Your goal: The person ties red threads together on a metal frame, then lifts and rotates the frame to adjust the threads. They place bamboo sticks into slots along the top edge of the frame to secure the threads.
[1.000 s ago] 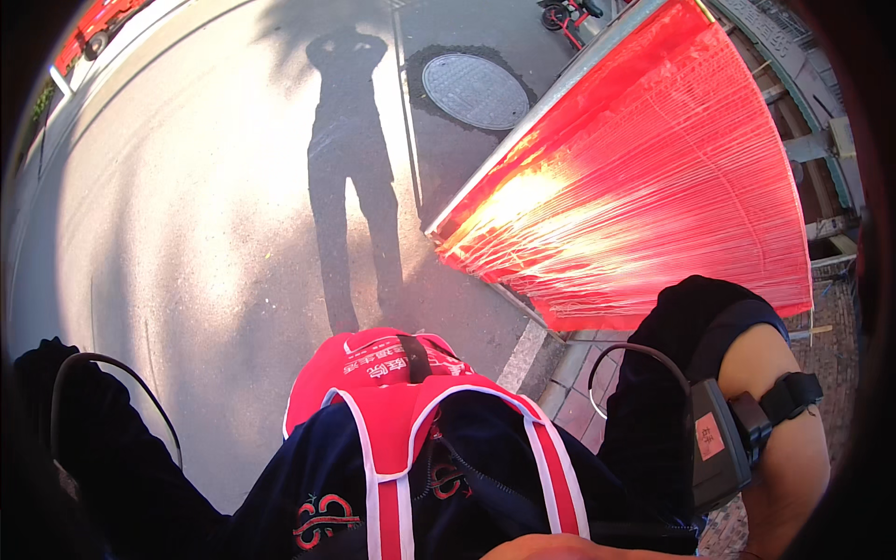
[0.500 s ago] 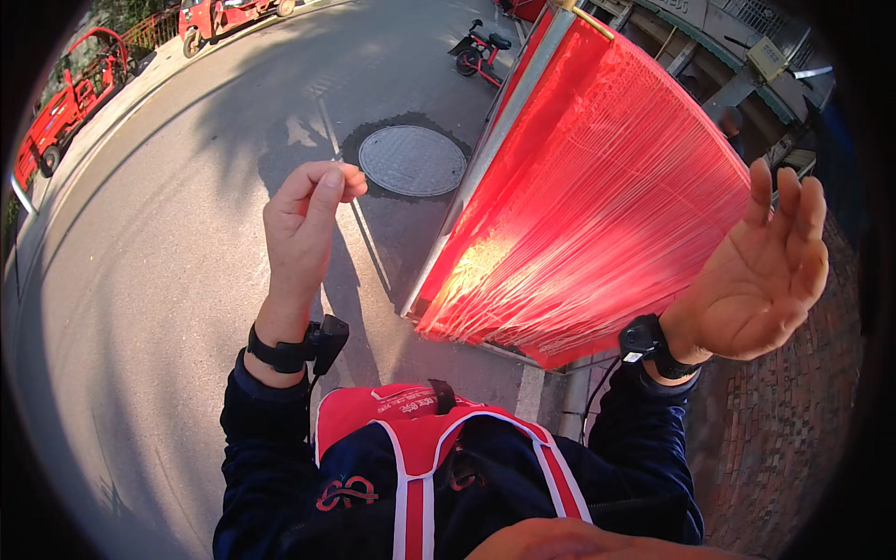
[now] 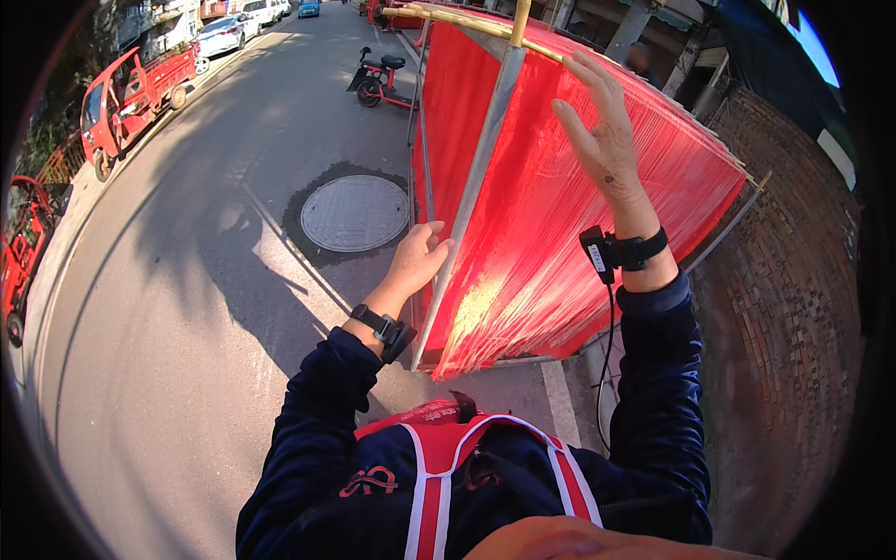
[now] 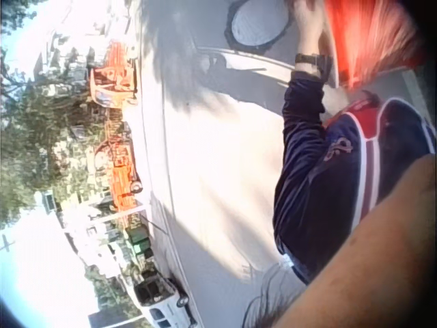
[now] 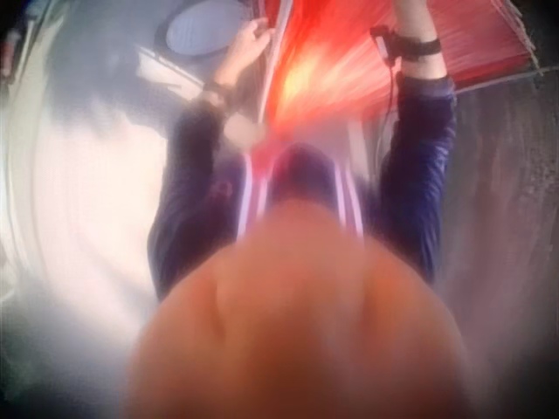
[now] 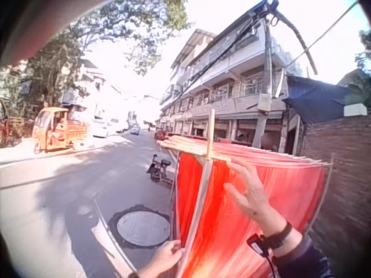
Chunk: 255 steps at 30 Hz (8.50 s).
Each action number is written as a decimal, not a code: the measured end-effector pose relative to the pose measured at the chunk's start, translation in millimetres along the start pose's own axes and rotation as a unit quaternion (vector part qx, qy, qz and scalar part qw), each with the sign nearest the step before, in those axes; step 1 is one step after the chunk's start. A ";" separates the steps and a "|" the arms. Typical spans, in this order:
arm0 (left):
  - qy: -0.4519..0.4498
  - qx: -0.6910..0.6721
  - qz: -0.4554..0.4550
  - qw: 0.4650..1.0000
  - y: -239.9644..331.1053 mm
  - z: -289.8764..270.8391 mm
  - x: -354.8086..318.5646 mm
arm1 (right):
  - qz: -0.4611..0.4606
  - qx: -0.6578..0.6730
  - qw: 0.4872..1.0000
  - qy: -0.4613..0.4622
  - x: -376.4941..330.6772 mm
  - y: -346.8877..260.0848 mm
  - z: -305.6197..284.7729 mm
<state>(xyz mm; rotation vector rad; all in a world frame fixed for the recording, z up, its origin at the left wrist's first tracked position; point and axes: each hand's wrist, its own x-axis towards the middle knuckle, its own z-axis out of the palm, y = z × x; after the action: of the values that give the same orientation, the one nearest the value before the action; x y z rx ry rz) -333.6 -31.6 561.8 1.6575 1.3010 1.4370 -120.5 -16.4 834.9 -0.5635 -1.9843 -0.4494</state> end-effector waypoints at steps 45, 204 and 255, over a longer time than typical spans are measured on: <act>-0.357 -0.008 0.098 0.929 -60.3 21.9 123.9 | 0.461 0.223 0.850 0.126 -20.4 -6.7 182.8; 0.463 0.024 -0.260 0.847 -137.1 159.6 43.7 | 0.653 0.075 0.730 0.187 -625.1 645.0 -278.5; 0.474 -0.025 -0.257 0.842 -139.8 155.5 44.7 | 0.683 0.062 0.703 0.187 -613.5 642.3 -274.2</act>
<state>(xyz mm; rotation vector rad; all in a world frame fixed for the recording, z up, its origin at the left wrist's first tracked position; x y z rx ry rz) -228.6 84.5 416.1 0.3841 1.9765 1.9523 687.6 245.6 457.4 -1.4984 -0.7646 0.4867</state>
